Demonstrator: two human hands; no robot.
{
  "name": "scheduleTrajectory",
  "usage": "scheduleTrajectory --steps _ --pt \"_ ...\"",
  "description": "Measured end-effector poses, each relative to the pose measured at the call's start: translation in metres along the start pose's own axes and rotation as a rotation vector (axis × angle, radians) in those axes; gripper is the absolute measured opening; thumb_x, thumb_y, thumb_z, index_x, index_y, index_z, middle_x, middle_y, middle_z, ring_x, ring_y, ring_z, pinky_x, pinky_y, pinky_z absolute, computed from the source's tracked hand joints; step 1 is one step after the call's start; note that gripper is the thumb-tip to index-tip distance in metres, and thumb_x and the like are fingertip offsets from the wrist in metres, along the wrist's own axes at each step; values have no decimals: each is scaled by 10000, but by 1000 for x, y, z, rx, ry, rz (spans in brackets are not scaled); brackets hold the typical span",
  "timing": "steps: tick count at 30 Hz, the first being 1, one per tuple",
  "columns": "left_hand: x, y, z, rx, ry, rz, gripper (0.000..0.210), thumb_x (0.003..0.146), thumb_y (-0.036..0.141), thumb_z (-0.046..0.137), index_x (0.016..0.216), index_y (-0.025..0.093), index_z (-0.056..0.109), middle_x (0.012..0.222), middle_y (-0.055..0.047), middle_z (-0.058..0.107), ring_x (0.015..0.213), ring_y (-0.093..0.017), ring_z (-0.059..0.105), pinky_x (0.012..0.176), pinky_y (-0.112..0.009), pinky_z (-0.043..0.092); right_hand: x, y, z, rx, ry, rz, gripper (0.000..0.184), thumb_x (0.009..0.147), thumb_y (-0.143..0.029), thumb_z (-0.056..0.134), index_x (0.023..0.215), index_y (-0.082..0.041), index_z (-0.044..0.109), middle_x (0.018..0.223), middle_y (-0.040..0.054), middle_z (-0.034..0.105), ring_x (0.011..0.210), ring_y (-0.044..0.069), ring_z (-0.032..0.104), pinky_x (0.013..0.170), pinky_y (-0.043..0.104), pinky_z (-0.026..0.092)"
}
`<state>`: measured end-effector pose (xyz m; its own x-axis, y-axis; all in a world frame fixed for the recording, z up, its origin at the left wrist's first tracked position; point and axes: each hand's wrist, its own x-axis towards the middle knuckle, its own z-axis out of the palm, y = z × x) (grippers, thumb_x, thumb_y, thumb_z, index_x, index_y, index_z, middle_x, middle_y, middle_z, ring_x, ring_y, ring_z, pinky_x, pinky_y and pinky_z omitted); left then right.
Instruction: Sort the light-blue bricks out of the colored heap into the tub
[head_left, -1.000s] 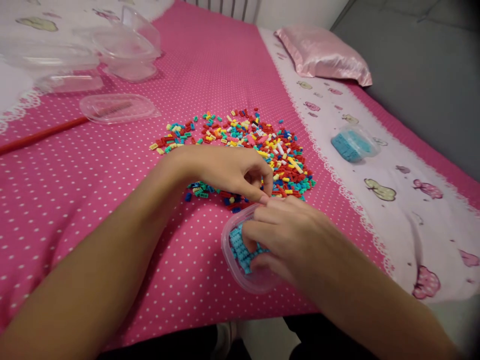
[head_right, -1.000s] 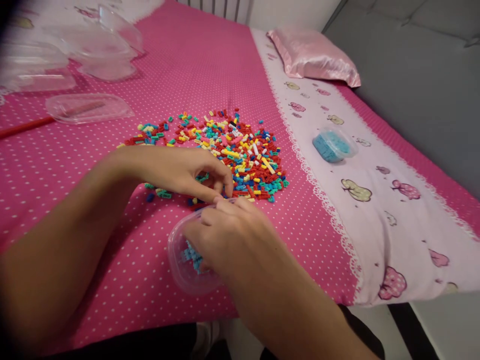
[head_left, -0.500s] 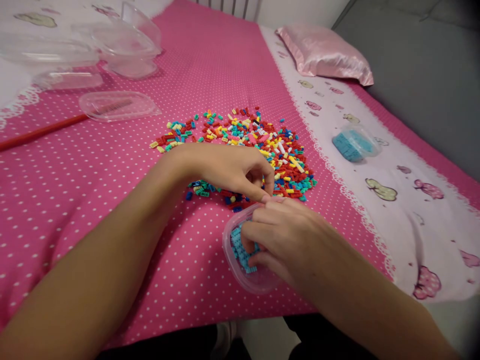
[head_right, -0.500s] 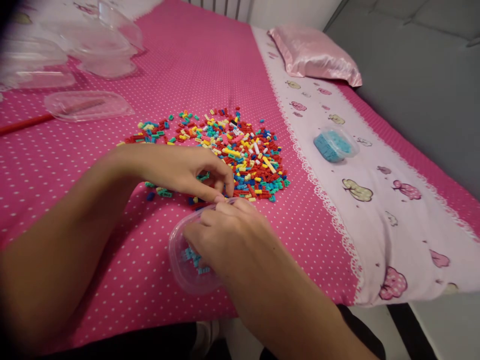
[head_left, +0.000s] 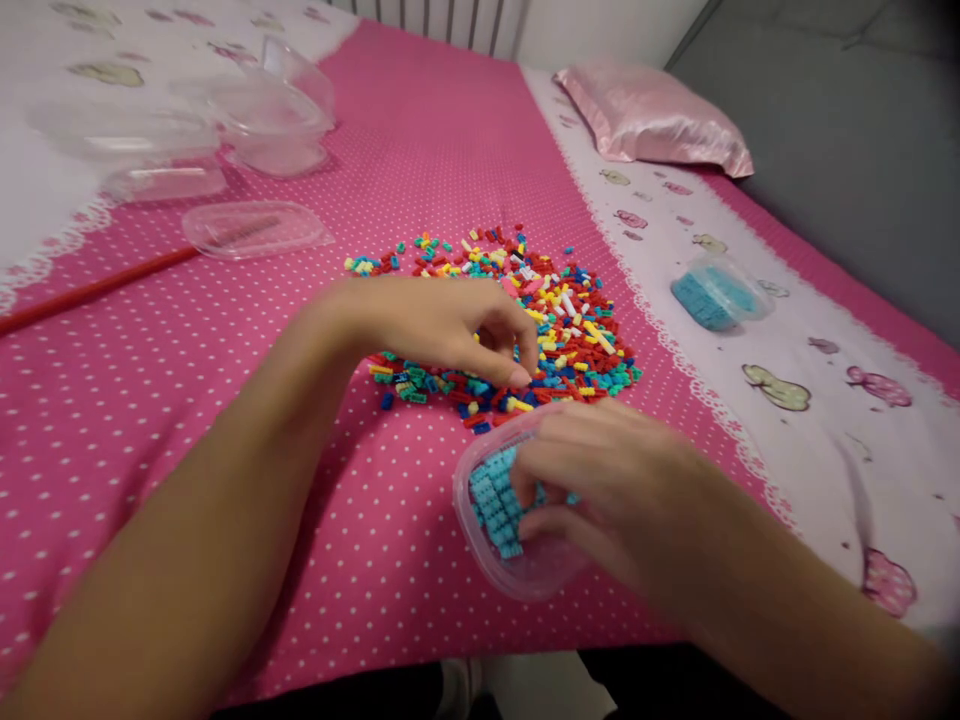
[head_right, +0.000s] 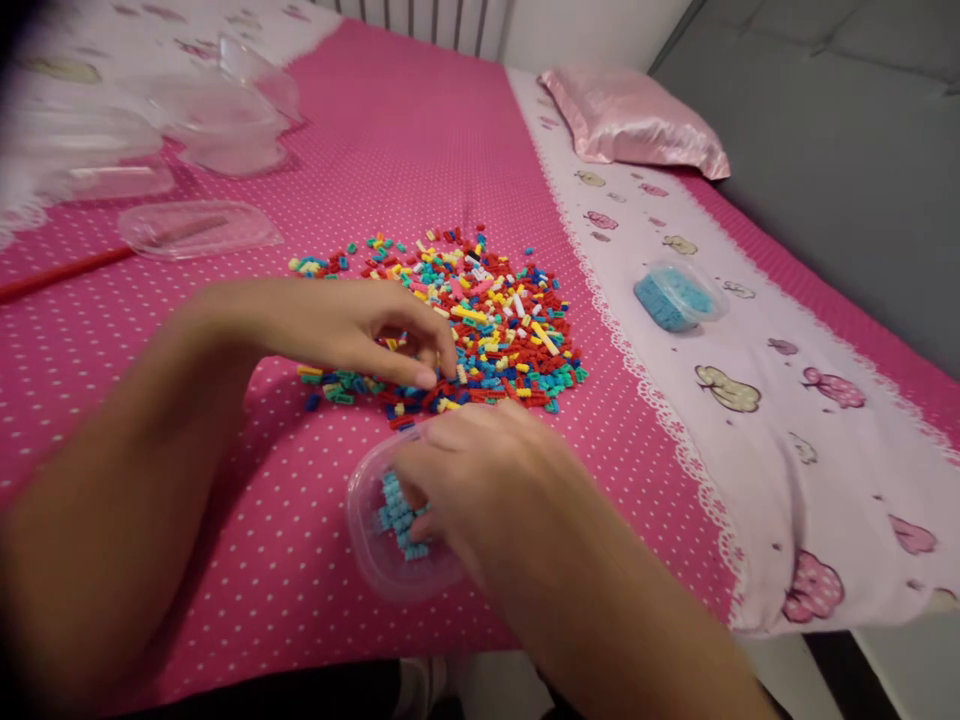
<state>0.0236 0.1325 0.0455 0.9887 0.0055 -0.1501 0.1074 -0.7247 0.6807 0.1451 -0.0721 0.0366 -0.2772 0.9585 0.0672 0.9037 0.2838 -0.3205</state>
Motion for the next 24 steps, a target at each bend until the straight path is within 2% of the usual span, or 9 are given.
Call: scheduleTrajectory --steps 3,6,8,11,12,14,17,19,24 --pt "-21 -12 -16 170 191 -151 277 826 396 629 991 196 727 865 -2 720 769 -125 616 709 -221 427 -5 6 -13 -17 168 21 171 851 -197 742 815 -220 576 739 -49 605 691 154 534 639 301 354" --pt "-36 -23 -23 363 237 -355 267 825 366 658 1027 201 717 906 -6 711 809 -144 631 739 -240 440 -9 17 -13 51 284 103 67 940 -276 647 898 -237 612 763 -48 620 712 132 572 654 270 412" --pt "-40 -28 -21 490 281 -466 330 847 338 663 1146 200 680 1088 -55 690 983 -206 640 859 -297 471 -9 24 -7 99 312 167 68 962 -307 613 922 -254 626 797 -42 639 749 128 601 676 259 440" --pt "-42 -34 -15 683 512 -639 468 909 279 591 1364 180 542 1370 -150 553 1292 -330 511 1080 -480 408 -8 37 4 145 365 226 93 969 -341 589 959 -264 640 904 -12 663 856 148 632 746 277 469" --pt "-43 -35 -14 705 584 -684 488 928 243 547 1407 168 499 1431 -164 510 1354 -348 459 1121 -525 369 -7 42 7 153 400 242 122 970 -367 580 983 -265 646 958 4 661 908 163 635 791 295 475" --pt "-43 -39 -13 686 671 -748 508 946 182 469 1452 148 449 1507 -164 461 1417 -339 409 1165 -540 326 -5 56 11 162 489 280 219 970 -442 550 1041 -264 657 1065 40 641 1007 200 625 891 351 474" --pt "-43 -45 -14 638 694 -806 503 953 142 395 1451 134 467 1482 -156 525 1368 -300 495 1149 -475 374 -5 83 15 174 583 399 378 969 -534 460 1119 -243 648 1153 80 618 1117 251 590 1016 440 437" --pt "-42 -49 -14 628 681 -841 467 949 153 398 1387 155 558 1372 -147 630 1264 -294 591 1084 -441 439 -6 101 18 177 591 479 449 962 -554 414 1156 -215 636 1171 106 625 1165 279 572 1060 481 414" --pt "-52 -54 -19 612 714 -980 370 887 162 491 1174 190 724 1154 -146 743 1121 -329 665 956 -450 501 -10 125 30 190 582 525 501 944 -587 401 1155 -195 631 1162 139 622 1184 320 560 1092 537 386"
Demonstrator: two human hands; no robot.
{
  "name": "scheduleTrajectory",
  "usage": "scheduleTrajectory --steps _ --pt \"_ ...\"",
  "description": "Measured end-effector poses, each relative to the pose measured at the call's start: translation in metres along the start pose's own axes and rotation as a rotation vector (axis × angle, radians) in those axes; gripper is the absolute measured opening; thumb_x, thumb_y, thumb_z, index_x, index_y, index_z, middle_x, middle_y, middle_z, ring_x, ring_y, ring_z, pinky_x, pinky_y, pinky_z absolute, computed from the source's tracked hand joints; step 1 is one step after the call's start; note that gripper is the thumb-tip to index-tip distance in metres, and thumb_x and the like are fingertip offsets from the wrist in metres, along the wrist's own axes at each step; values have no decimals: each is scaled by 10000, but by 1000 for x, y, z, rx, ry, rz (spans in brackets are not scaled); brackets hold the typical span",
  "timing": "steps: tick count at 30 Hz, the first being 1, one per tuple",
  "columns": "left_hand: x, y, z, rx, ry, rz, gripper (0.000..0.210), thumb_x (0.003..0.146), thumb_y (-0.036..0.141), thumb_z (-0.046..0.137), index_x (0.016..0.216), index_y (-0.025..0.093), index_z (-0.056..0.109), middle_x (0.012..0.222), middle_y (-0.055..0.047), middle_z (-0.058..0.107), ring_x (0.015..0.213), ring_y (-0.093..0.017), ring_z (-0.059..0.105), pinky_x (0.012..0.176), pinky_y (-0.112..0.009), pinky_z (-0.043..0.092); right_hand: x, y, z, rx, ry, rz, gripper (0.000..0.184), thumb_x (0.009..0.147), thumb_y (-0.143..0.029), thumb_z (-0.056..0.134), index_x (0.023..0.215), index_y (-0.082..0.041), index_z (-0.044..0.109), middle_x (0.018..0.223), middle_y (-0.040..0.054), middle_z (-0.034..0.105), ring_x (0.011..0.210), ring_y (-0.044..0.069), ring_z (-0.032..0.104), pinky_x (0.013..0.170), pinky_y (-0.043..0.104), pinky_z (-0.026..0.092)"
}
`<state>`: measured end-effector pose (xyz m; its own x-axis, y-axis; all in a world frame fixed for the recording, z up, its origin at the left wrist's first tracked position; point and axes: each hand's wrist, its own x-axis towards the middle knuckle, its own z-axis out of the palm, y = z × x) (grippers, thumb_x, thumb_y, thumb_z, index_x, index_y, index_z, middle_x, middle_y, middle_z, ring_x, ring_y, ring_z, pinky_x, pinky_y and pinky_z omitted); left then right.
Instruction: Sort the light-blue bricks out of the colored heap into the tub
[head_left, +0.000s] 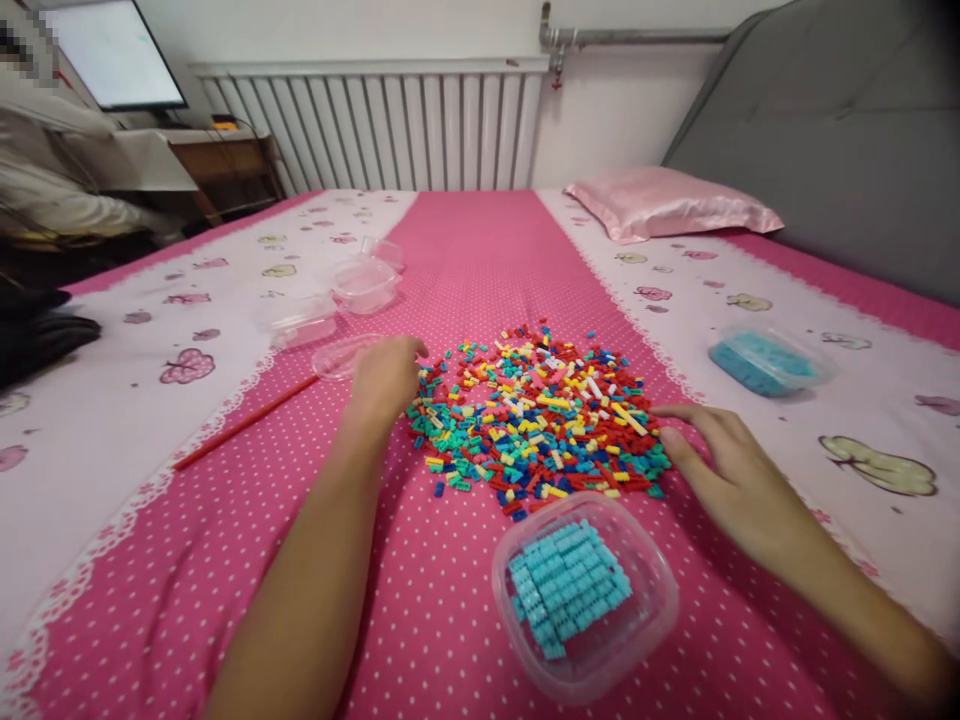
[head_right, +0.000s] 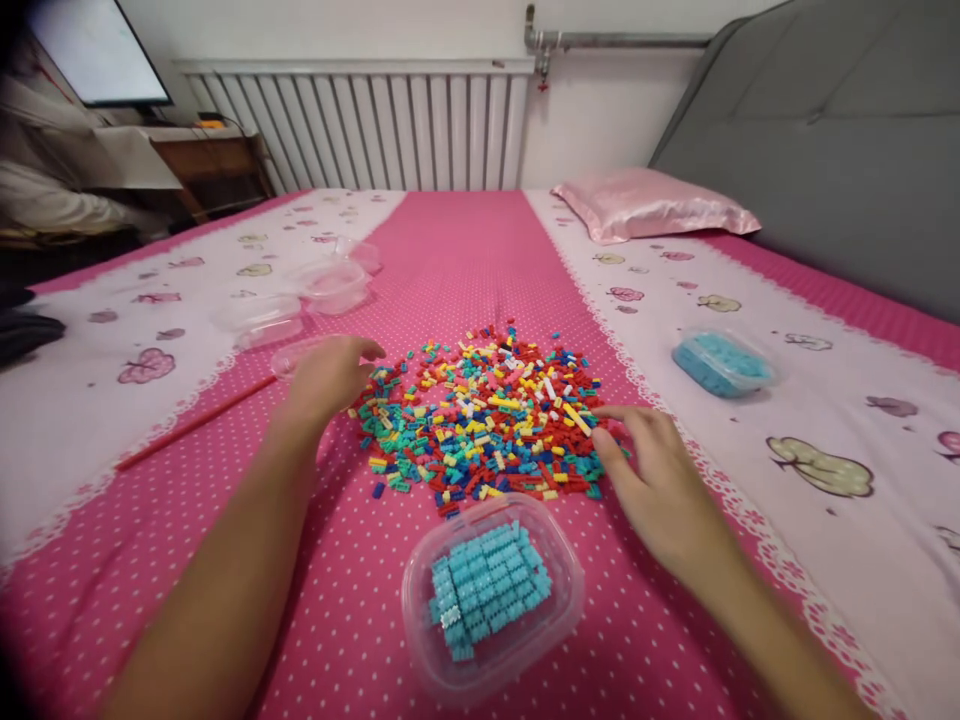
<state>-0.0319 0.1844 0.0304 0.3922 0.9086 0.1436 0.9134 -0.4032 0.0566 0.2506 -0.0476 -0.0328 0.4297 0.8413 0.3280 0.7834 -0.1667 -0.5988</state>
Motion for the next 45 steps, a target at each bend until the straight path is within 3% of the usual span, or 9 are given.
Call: scheduleTrajectory --steps 3,8,12,19,25,29,32,36,45 --pt "0 -6 -8 1 -10 -27 321 877 159 494 1056 171 761 1059 -148 763 1007 -309 691 870 -421 515 -2 1 4 17 -36 7 493 946 -610 399 1159 -225 620 1185 129 600 1207 321 552 1112 543 374" --pt "-3 20 -4 -89 -186 329 195 846 238 636 963 286 784 977 11 787 896 -159 699 816 -255 483 -4 -3 6 43 -59 -5 487 954 -625 392 1185 -248 597 1232 123 576 1248 327 530 1140 560 344" --pt "-5 42 14 -66 -251 449 223 807 152 632 919 254 795 948 -14 794 939 -207 706 883 -325 466 -7 -6 7 42 -84 -8 493 970 -610 383 1229 -236 573 1247 117 571 1256 314 524 1144 543 343" --pt "-4 41 21 -54 -257 500 166 804 156 651 899 219 772 959 -54 779 1002 -241 674 933 -383 427 -9 -14 8 35 -101 -26 493 972 -595 394 1234 -221 578 1228 118 577 1232 304 541 1123 533 362" --pt "-5 28 2 -166 -223 462 82 807 225 665 867 200 715 888 -24 745 815 -166 639 731 -288 410 -9 -15 6 48 -133 -28 460 971 -599 405 1211 -247 579 1208 105 585 1217 296 535 1111 533 363" --pt "-3 8 -16 -216 -149 368 127 833 206 590 906 163 685 910 -53 732 816 -159 633 710 -274 407 -9 -12 5 49 -141 -14 472 967 -610 409 1224 -247 570 1198 102 578 1207 299 535 1100 538 366" --pt "-5 0 -21 -214 -235 369 102 798 188 626 870 163 693 847 -37 731 754 -148 634 668 -258 398 -9 -11 7 58 -153 -25 467 968 -613 412 1213 -251 576 1203 96 578 1218 296 528 1106 538 358" --pt "-6 7 -12 -198 -356 420 77 768 174 677 841 175 703 800 -9 728 679 -126 614 608 -235 371 -11 -14 9 72 -169 -34 459 964 -613 417 1201 -262 593 1200 90 587 1208 292 538 1096 534 375" --pt "-3 33 14 -140 -303 510 116 745 113 639 782 194 714 819 -23 733 766 -164 612 660 -270 342 -12 -17 8 49 -171 -46 449 963 -611 426 1186 -266 607 1190 95 609 1195 298 555 1076 533 408"
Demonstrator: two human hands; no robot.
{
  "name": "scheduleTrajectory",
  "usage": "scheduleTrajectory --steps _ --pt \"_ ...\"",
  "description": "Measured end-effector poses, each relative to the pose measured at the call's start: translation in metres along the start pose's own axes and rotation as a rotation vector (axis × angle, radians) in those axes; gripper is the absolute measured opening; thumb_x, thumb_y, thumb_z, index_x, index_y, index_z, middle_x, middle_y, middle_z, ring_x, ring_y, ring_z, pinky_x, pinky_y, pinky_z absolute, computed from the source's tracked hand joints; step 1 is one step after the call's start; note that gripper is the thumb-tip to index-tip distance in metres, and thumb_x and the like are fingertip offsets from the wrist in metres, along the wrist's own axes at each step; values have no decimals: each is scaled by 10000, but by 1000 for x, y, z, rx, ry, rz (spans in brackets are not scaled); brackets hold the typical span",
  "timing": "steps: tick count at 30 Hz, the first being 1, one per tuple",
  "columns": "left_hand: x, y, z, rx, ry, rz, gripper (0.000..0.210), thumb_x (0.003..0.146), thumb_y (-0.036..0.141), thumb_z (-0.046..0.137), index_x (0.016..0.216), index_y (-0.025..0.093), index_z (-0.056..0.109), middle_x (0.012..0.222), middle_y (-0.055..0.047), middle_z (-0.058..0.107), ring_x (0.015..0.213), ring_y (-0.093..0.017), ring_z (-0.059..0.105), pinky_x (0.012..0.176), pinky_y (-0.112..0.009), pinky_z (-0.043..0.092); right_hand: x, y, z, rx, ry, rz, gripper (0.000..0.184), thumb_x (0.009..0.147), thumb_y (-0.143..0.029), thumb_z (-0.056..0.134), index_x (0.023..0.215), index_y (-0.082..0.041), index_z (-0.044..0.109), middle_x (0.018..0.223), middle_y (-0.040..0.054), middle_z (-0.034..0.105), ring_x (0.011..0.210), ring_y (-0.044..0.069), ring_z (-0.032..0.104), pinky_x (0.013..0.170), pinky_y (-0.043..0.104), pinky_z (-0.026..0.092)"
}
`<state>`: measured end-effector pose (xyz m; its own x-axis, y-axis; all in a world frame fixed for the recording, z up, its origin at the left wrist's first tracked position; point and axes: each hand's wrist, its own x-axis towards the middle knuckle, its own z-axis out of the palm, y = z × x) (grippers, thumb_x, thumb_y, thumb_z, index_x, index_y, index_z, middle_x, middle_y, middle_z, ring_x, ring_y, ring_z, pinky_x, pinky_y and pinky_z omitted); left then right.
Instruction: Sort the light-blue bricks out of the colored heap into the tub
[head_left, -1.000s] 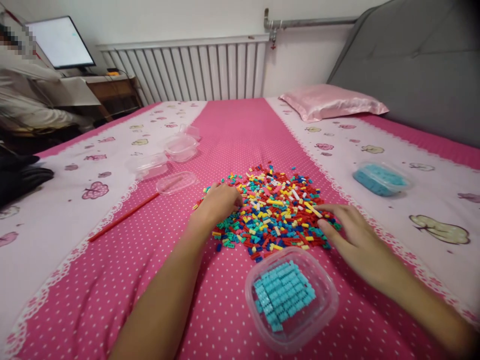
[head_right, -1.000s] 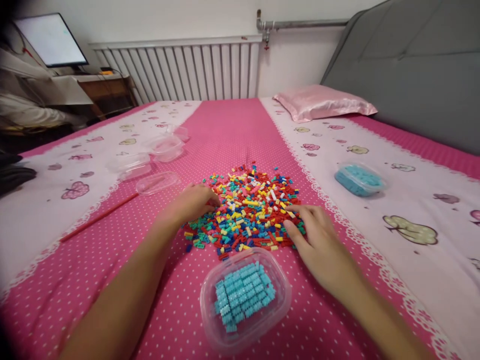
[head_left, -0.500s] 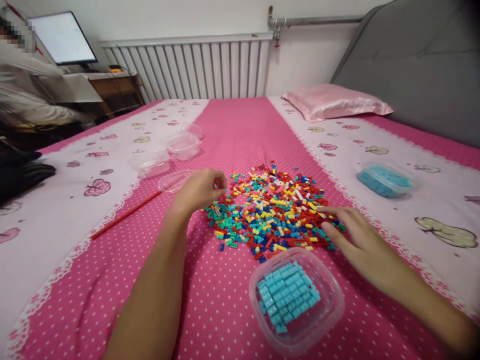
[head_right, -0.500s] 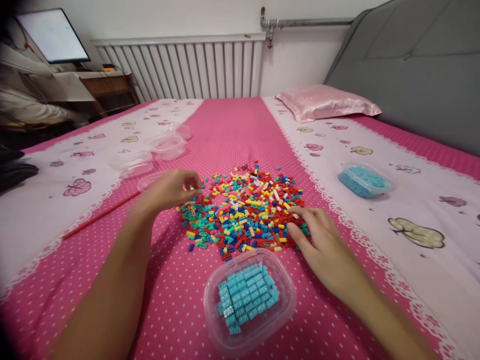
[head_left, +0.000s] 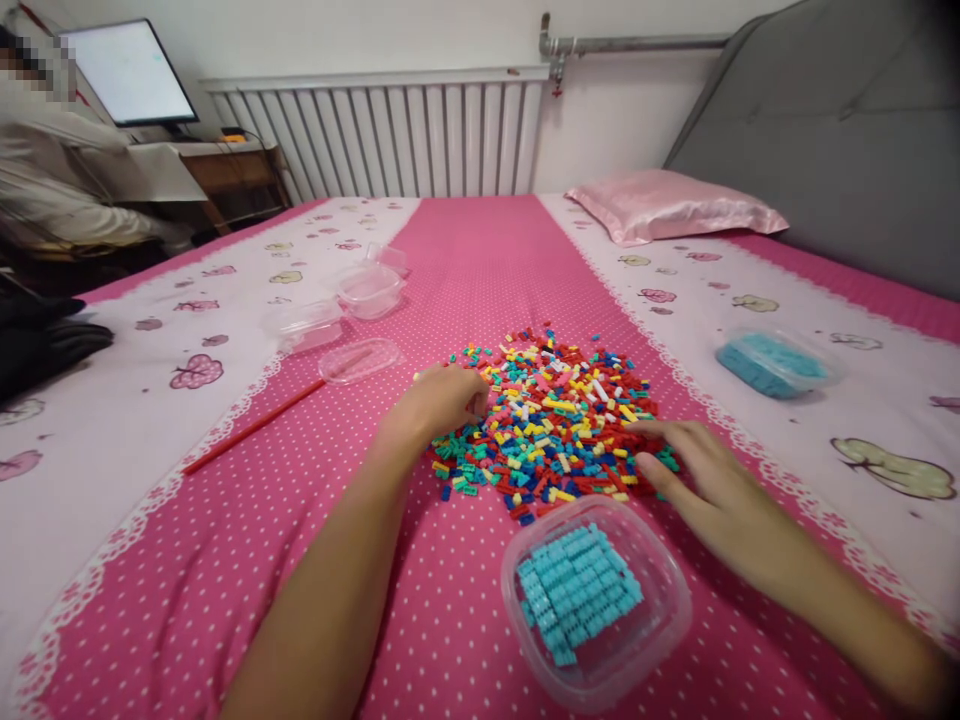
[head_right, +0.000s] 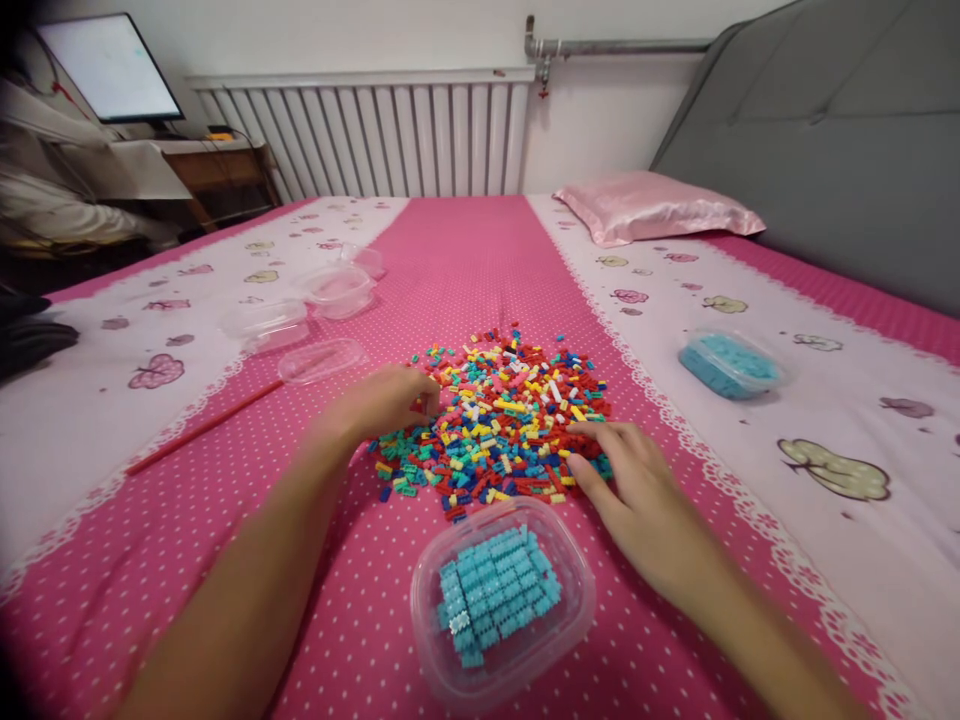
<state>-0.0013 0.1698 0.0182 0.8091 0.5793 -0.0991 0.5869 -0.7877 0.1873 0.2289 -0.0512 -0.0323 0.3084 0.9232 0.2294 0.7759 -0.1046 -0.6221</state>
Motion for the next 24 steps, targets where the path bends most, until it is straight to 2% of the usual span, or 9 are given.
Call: scheduleTrajectory --steps 7,13,19,24 --pt "1 -2 1 -68 88 -17 66 748 142 678 788 186 707 804 -26 732 739 -158 611 709 -284 383 -2 -4 -1 -33 30 -38 413 980 -582 422 1197 -276 597 1189 88 623 1197 303 548 1070 538 399" --pt "-7 -4 -16 -336 163 -62 106 804 214 658 890 155 678 832 -52 742 748 -145 657 654 -248 433 -1 -9 -2 -9 38 -37 420 986 -577 425 1214 -262 584 1210 90 609 1213 294 527 1089 544 370" --pt "-8 -10 -14 -594 77 -41 169 825 293 659 908 147 643 774 -54 750 719 -145 701 606 -221 475 -1 -10 -1 1 40 -40 417 973 -589 438 1184 -270 605 1208 89 631 1203 296 546 1090 541 376" --pt "-8 -11 -15 -616 31 -15 193 823 312 661 925 148 659 789 -54 750 721 -143 691 625 -231 474 -1 -12 -1 10 22 -25 412 971 -594 441 1175 -277 609 1202 85 631 1198 291 549 1076 536 386"
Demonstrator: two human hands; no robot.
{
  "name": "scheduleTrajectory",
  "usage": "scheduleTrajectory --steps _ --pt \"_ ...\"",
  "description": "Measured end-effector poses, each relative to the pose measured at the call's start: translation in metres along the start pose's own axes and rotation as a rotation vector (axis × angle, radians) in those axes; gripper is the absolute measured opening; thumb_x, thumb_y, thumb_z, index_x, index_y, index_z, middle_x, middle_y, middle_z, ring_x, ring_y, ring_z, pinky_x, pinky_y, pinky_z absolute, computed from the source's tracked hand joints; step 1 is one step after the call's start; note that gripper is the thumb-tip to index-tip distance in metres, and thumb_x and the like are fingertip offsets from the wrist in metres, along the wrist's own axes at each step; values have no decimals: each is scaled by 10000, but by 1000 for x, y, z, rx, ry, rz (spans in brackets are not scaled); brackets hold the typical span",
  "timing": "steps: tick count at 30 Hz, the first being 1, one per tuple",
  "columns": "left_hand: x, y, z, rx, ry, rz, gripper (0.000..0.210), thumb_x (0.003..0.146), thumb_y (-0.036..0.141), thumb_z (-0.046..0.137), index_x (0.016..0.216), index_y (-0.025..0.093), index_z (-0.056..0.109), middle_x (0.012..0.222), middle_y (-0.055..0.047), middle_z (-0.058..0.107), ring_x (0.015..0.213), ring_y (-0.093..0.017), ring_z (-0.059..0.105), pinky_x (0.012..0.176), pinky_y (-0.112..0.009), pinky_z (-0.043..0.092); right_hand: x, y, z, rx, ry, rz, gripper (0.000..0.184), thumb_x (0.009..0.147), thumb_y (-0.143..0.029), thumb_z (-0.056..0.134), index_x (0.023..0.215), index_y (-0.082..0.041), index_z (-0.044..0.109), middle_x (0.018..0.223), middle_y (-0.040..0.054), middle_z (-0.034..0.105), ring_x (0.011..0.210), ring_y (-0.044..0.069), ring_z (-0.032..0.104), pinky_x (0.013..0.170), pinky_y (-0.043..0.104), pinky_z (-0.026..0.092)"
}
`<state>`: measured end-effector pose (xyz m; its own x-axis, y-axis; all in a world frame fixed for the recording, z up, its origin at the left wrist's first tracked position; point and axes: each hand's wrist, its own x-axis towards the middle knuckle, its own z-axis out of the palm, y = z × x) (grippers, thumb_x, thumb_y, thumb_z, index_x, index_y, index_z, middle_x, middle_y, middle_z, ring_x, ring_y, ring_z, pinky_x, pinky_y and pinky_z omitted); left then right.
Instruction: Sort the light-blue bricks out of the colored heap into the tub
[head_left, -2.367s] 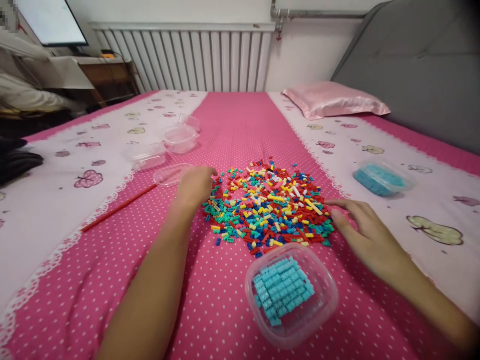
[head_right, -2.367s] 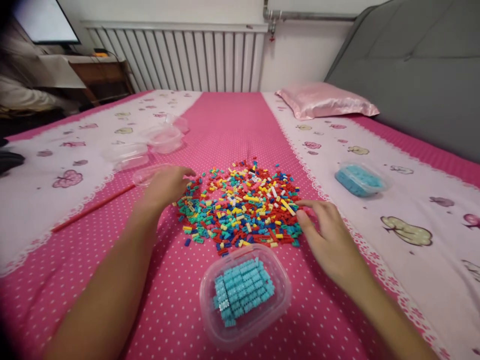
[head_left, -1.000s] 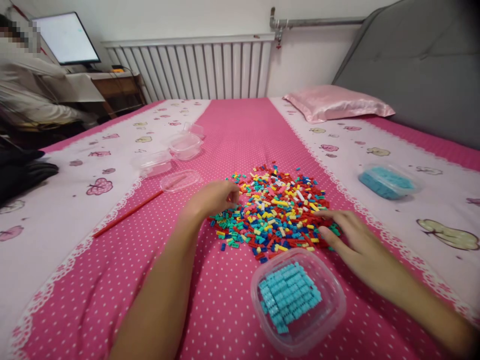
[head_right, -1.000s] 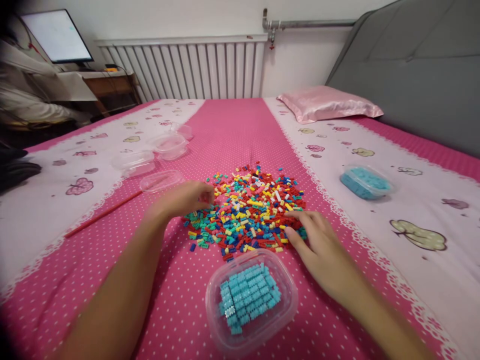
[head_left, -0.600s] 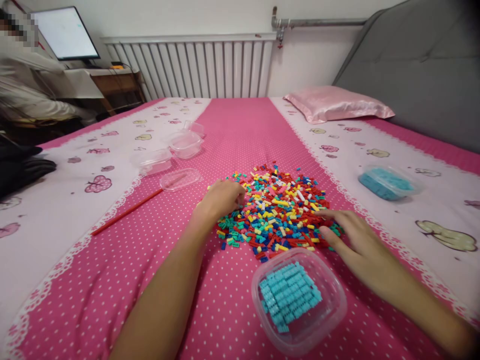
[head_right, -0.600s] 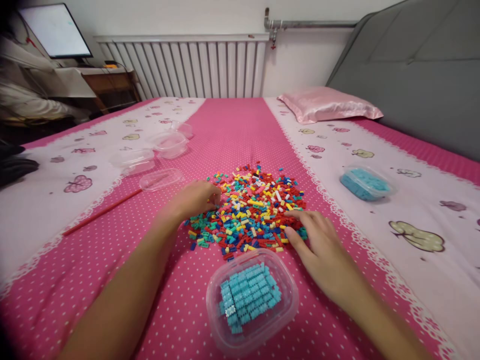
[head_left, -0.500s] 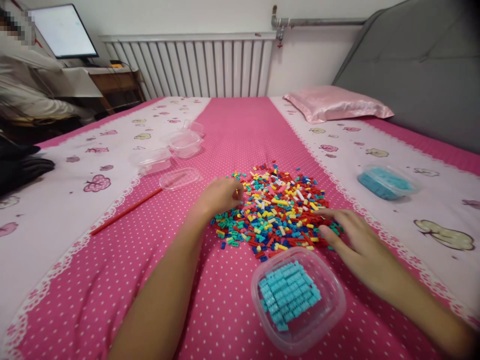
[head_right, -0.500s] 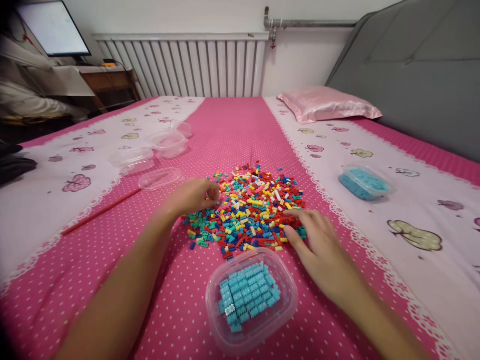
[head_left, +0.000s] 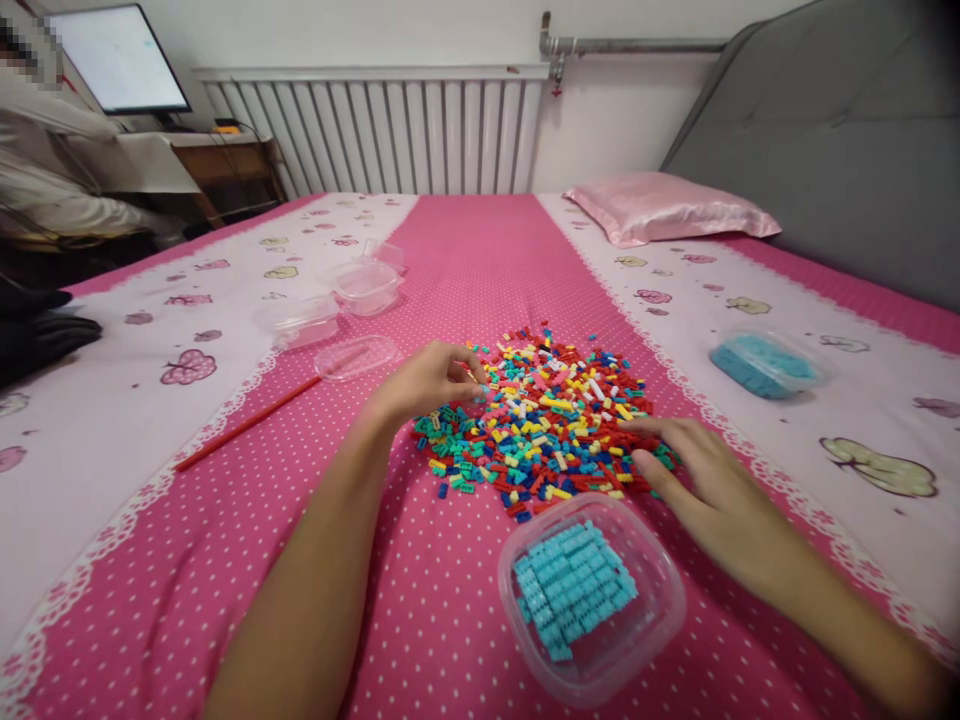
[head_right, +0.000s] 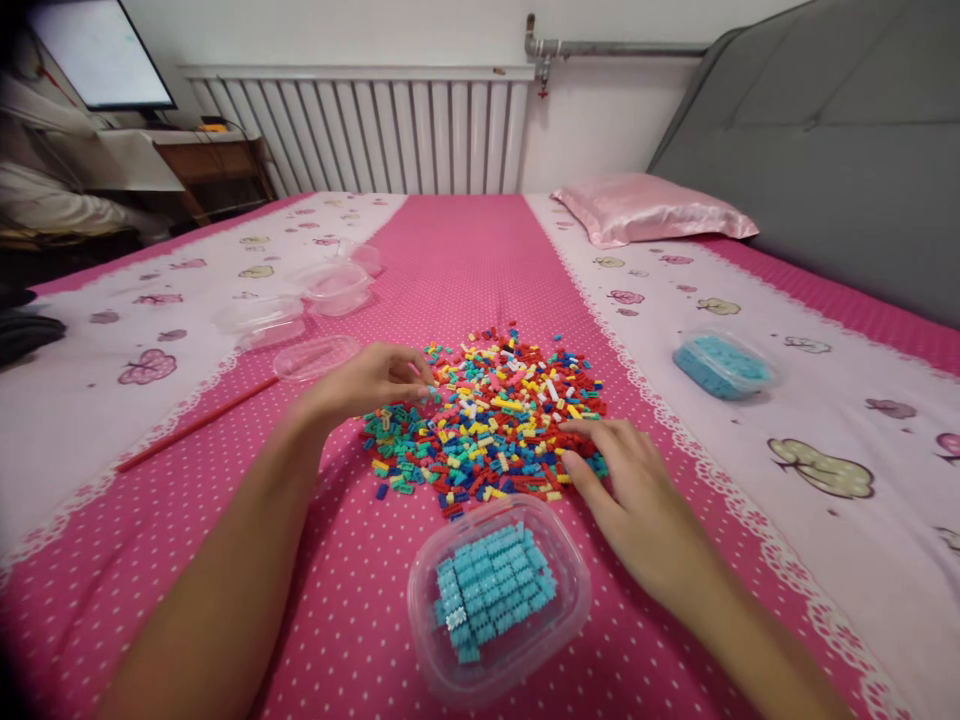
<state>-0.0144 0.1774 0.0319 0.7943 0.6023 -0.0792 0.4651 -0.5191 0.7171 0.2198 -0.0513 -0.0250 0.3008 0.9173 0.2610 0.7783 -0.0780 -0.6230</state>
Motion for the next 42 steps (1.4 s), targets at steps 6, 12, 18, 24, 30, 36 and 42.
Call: scheduleTrajectory --steps 6,12,18,24,30,36,42 --pt "-3 15 6 145 -129 34 55 756 194 711 745 157 672 687 7 697 656 -102 622 633 -217 438 0 -2 -2 12 -2 0 395 970 -587 451 1168 -284 610 1188 72 624 1190 286 545 1067 537 382" --pt "3 12 20 324 -83 5 97 686 71 693 705 167 698 680 8 699 662 -124 620 654 -248 404 -2 -2 -3 14 -27 -3 377 984 -568 442 1176 -282 595 1186 69 616 1188 279 537 1061 529 386" --pt "7 10 23 357 -48 23 137 643 40 673 684 166 704 688 2 701 651 -128 607 637 -254 385 -2 -2 -4 13 -40 5 373 977 -564 452 1166 -280 604 1177 68 627 1185 278 548 1056 521 398" --pt "4 9 9 203 -9 39 67 712 173 698 774 148 698 643 13 674 606 -103 591 592 -221 393 -1 -3 -3 15 -43 10 377 975 -549 451 1187 -278 603 1201 66 626 1200 275 546 1067 519 394" --pt "1 7 1 41 37 85 141 725 249 709 799 130 692 676 -12 695 621 -101 601 577 -203 422 -1 -3 -1 18 -30 -7 381 979 -540 449 1175 -256 610 1185 77 634 1178 271 562 1050 522 411" --pt "-2 26 18 -160 -40 200 232 761 337 729 867 134 691 792 -36 728 715 -106 656 663 -212 510 -1 -16 -5 56 2 -62 319 994 -506 473 1190 -291 603 1196 46 647 1163 232 599 1015 462 471" --pt "-4 58 64 -620 -246 291 195 741 246 768 875 139 676 750 8 664 674 -59 611 669 -179 498 -5 -43 -7 -62 158 -363 225 994 -372 541 1212 -324 572 1164 -11 663 1090 125 658 912 247 536"
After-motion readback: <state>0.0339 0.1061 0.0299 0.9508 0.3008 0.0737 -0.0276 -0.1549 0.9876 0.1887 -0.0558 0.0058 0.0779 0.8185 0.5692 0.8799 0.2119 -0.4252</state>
